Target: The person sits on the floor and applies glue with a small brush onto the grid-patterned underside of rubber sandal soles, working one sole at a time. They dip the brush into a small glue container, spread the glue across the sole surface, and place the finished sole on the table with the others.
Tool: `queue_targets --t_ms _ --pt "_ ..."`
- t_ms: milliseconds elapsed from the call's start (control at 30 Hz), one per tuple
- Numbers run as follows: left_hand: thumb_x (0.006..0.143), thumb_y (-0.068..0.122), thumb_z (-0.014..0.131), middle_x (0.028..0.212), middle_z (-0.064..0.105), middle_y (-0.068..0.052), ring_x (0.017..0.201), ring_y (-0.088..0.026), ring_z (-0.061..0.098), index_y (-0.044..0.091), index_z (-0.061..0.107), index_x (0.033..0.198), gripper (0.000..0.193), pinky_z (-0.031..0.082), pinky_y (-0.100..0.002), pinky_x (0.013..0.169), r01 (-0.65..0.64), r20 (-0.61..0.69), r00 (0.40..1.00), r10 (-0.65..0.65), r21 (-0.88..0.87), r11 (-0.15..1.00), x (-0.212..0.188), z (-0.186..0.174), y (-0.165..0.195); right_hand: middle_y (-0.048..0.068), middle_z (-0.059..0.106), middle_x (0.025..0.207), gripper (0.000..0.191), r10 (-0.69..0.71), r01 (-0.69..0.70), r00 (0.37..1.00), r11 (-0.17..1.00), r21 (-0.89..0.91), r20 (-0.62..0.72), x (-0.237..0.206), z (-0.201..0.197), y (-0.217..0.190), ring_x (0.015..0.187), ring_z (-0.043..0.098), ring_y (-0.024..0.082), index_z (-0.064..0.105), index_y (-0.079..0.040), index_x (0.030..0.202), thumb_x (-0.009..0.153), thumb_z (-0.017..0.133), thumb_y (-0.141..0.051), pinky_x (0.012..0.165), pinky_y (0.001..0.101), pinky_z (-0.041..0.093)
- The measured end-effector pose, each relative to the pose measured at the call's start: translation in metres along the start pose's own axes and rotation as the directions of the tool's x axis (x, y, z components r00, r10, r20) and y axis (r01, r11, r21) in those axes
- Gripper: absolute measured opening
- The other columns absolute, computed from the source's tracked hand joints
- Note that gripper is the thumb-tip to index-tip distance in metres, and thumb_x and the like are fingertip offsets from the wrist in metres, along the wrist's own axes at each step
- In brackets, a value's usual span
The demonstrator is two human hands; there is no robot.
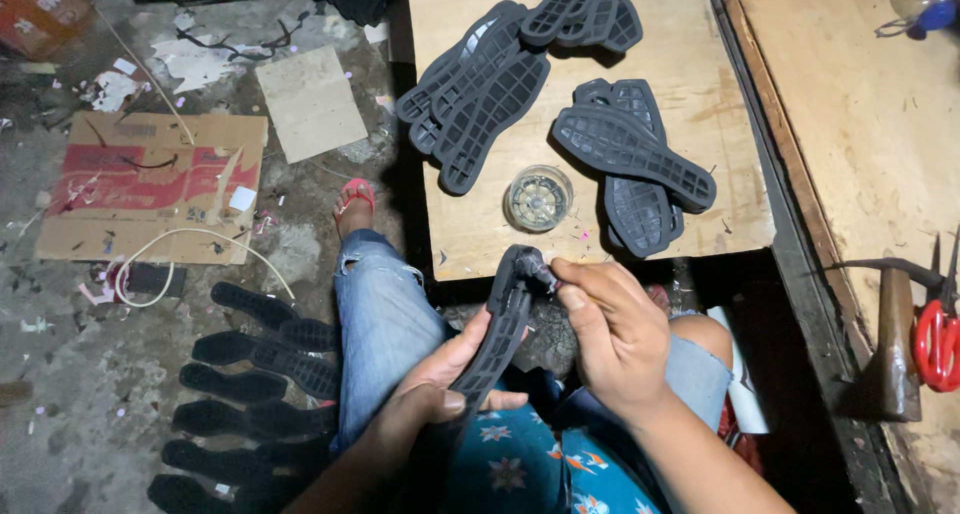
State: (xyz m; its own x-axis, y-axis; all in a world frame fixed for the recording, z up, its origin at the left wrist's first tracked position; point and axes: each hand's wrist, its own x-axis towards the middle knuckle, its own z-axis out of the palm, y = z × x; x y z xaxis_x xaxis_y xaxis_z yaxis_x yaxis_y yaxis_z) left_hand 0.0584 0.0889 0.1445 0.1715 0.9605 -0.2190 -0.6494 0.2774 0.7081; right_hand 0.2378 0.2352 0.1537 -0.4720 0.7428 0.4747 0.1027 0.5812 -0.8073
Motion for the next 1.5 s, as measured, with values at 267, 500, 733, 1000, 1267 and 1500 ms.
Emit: queue_targets --t_ms 267,500,733,1000,1267,1500 --pt "0.082 0.031 0.057 0.171 0.02 -0.018 0.155 -0.023 0.029 0.004 0.003 0.166 0.103 0.036 -0.057 0.118 -0.113 0.068 0.988 0.141 -0.311 0.944 0.003 -0.01 -0.005 0.01 0.073 0.095 0.019 0.148 -0.148 0.989 0.988 -0.047 0.001 -0.001 -0.008 0.015 0.081 0.067 0.018 0.073 0.002 0.112 0.1 0.063 -0.007 0.075 0.0287 0.052" --pt "0.082 0.021 0.064 0.155 0.039 -0.011 0.147 -0.02 0.04 0.005 0.011 0.167 0.102 0.028 -0.056 0.127 -0.048 0.113 0.984 0.134 -0.563 0.825 0.008 -0.01 -0.003 0.014 0.071 0.101 0.017 -0.117 0.129 0.978 0.99 -0.061 0.173 -0.009 -0.008 -0.007 0.091 0.067 0.026 0.069 0.002 0.11 0.095 0.065 -0.006 0.084 0.0347 0.053" --pt "0.091 0.009 0.058 0.127 0.059 -0.001 0.111 -0.002 0.063 0.005 0.023 0.167 0.084 0.029 -0.049 0.132 0.13 0.331 0.917 0.223 -0.777 0.616 0.016 -0.015 0.0 0.012 0.071 0.101 0.014 -0.061 0.074 0.993 0.988 -0.138 0.101 -0.001 -0.01 -0.008 0.089 0.066 0.025 0.07 0.002 0.109 0.097 0.064 -0.003 0.082 0.0362 0.051" --pt "0.096 0.026 0.057 0.155 0.046 -0.021 0.136 -0.036 0.053 0.005 0.017 0.168 0.085 0.025 -0.055 0.122 0.012 0.197 0.959 0.205 -0.749 0.663 0.043 -0.025 0.004 0.011 0.07 0.095 0.016 -0.054 0.041 0.931 0.998 0.043 0.361 -0.011 -0.018 -0.009 0.085 0.065 0.023 0.071 0.002 0.108 0.094 0.066 -0.005 0.078 0.0336 0.052" --pt "0.09 0.021 0.063 0.168 0.037 -0.016 0.147 -0.033 0.047 0.016 0.01 0.177 0.102 0.027 -0.055 0.131 0.098 0.317 0.911 0.262 -0.786 0.61 0.051 -0.011 0.008 0.013 0.068 0.095 0.02 0.005 0.008 0.978 0.998 -0.063 0.209 -0.007 -0.024 -0.015 0.085 0.064 0.024 0.07 0.003 0.114 0.097 0.062 -0.005 0.078 0.0321 0.051" --pt "0.086 0.017 0.065 0.171 0.031 -0.014 0.15 -0.032 0.043 0.016 0.01 0.177 0.106 0.025 -0.055 0.13 0.077 0.292 0.918 0.268 -0.795 0.601 0.053 -0.01 0.016 0.013 0.069 0.1 0.019 -0.069 0.095 0.983 0.985 -0.142 0.172 -0.009 -0.026 -0.02 0.088 0.065 0.027 0.069 0.002 0.114 0.097 0.064 -0.003 0.081 0.0367 0.051"
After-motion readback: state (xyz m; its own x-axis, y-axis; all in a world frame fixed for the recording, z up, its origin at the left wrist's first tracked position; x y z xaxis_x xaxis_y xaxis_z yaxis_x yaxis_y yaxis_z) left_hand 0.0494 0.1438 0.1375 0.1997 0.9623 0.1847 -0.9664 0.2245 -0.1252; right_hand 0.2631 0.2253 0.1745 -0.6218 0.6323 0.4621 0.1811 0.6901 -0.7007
